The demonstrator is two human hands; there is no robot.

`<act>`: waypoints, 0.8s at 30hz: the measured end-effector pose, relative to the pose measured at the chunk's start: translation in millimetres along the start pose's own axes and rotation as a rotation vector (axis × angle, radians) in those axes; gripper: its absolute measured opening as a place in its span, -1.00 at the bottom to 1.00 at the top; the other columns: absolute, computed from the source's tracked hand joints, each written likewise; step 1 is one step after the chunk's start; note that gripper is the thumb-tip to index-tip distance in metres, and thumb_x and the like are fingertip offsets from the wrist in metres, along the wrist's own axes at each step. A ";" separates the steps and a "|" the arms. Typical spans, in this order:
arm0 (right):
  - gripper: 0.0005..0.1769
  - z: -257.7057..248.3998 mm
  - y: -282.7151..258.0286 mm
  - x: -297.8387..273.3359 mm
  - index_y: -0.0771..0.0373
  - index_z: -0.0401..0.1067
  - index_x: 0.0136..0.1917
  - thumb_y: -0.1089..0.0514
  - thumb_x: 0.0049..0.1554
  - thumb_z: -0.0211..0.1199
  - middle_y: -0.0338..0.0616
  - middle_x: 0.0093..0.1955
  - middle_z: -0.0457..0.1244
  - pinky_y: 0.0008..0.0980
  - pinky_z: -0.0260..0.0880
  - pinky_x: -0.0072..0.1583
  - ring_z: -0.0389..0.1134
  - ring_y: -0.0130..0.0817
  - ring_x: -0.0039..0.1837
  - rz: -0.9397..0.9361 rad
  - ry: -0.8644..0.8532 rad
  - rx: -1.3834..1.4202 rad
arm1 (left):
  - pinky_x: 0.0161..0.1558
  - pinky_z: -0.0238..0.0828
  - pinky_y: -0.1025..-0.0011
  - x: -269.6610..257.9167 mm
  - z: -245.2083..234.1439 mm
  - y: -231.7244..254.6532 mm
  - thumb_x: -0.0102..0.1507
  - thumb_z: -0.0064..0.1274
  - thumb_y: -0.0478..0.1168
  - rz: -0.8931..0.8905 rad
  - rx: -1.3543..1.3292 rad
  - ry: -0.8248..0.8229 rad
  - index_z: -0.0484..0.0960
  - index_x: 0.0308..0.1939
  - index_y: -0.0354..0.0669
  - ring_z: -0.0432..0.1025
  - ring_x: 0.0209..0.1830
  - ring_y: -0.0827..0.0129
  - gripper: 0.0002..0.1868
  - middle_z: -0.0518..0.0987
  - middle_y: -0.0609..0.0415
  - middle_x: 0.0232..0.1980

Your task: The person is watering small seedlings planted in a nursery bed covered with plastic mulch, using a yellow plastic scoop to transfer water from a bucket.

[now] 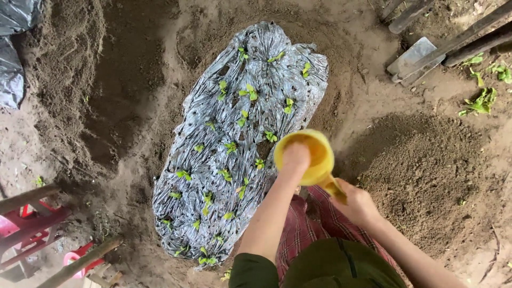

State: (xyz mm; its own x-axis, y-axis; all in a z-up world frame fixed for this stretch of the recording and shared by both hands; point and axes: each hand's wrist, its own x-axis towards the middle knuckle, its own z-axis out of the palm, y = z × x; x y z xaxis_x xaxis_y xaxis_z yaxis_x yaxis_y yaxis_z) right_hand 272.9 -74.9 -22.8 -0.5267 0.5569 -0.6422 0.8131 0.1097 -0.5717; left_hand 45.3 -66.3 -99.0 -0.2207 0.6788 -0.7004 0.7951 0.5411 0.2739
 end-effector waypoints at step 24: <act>-0.26 -43.3 23.1 -8.2 0.35 0.34 0.48 0.05 0.10 0.41 0.26 0.22 0.39 0.04 0.46 0.24 0.43 0.15 0.25 0.318 0.141 0.166 | 0.24 0.46 0.12 49.4 -93.8 -10.6 0.29 -0.01 -0.26 0.121 -0.889 0.487 0.61 0.22 -0.16 0.51 0.21 0.01 -0.59 0.63 -0.19 0.15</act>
State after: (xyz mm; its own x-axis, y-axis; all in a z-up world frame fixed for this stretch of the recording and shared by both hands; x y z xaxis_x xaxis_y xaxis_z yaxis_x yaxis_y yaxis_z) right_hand 306.7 -41.2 -8.6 -0.2056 0.6510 -0.7307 0.8732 -0.2150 -0.4373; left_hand -27.1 8.0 -74.7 -0.5300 0.7744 -0.3454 0.1639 0.4932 0.8543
